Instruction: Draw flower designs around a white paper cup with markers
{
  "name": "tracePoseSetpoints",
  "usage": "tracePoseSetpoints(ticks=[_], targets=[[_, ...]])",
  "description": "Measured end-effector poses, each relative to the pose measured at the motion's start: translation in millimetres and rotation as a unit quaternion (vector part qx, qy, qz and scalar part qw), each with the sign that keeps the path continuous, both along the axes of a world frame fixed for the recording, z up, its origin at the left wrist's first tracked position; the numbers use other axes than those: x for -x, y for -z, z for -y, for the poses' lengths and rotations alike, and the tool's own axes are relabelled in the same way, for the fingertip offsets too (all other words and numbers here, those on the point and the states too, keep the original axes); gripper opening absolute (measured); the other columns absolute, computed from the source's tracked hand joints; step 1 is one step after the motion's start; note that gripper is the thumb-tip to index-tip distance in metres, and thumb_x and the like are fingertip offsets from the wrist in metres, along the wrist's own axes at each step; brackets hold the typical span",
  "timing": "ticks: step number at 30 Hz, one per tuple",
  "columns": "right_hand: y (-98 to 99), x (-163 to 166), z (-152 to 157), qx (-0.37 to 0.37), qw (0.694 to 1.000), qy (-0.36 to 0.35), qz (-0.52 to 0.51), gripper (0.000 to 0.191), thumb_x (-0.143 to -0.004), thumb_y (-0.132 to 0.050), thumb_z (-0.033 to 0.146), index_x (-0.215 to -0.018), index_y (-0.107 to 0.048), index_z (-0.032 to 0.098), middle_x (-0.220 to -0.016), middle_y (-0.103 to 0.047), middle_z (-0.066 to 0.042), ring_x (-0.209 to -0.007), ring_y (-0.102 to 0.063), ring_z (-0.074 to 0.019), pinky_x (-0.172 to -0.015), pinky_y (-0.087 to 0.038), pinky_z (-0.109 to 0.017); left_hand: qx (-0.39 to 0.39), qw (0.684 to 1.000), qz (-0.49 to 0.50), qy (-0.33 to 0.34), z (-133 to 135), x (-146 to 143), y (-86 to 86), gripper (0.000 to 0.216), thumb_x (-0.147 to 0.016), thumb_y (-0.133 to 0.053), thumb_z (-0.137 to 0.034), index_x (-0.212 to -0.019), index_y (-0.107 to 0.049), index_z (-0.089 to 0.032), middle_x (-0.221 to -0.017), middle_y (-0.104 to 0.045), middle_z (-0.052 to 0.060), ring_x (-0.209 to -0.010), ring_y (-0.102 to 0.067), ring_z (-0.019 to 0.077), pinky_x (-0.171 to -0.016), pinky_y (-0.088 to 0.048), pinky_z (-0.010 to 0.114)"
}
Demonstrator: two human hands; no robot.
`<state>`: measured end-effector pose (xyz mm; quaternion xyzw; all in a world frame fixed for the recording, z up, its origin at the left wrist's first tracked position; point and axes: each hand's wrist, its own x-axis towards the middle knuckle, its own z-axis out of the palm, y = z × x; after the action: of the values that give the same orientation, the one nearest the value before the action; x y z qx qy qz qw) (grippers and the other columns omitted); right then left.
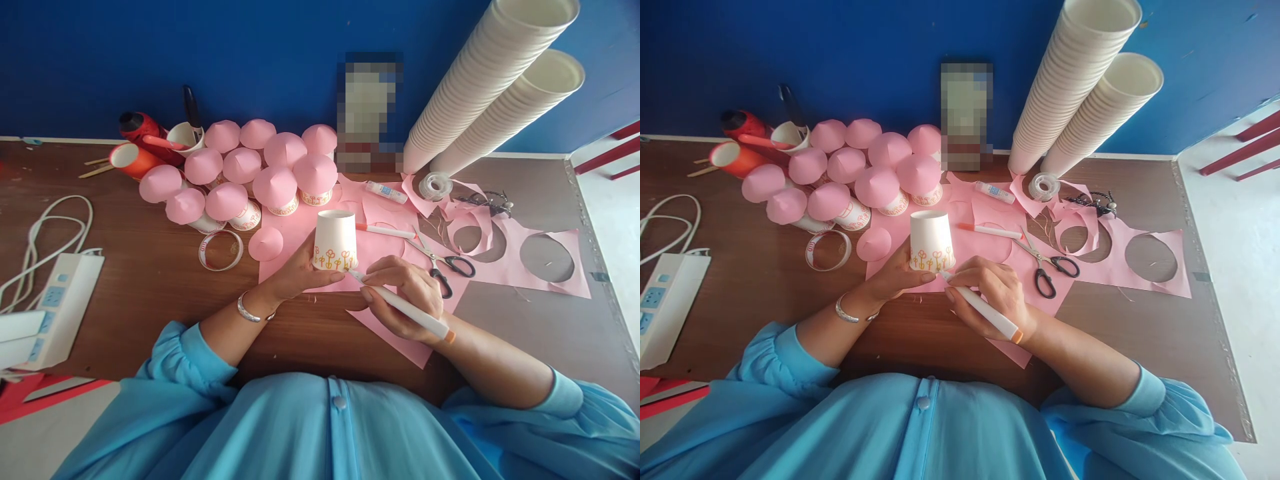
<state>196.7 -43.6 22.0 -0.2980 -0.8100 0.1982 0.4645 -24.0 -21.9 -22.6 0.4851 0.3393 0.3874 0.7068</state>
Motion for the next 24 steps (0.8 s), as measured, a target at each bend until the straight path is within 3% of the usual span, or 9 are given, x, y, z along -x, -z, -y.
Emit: tracePoseSetpoints(ticks=[24], targets=[[1.4, 0.1, -0.2, 0.004, 1.000, -0.002, 0.008, 0.014, -0.097, -0.065, 0.010, -0.105, -0.062, 0.021, -0.082, -0.072, -0.003, -0.069, -0.073, -0.0165, -0.057, -0.059, -0.028, 0.000, 1.000, 0.007, 0.006, -1.0, -4.4, -7.9, 0.060, -0.078, -0.091, -0.040, -0.125, -0.058, -0.023, -0.103, -0.064, 0.002, -0.092, -0.064, 0.0183, -0.078, -0.054, 0.030]])
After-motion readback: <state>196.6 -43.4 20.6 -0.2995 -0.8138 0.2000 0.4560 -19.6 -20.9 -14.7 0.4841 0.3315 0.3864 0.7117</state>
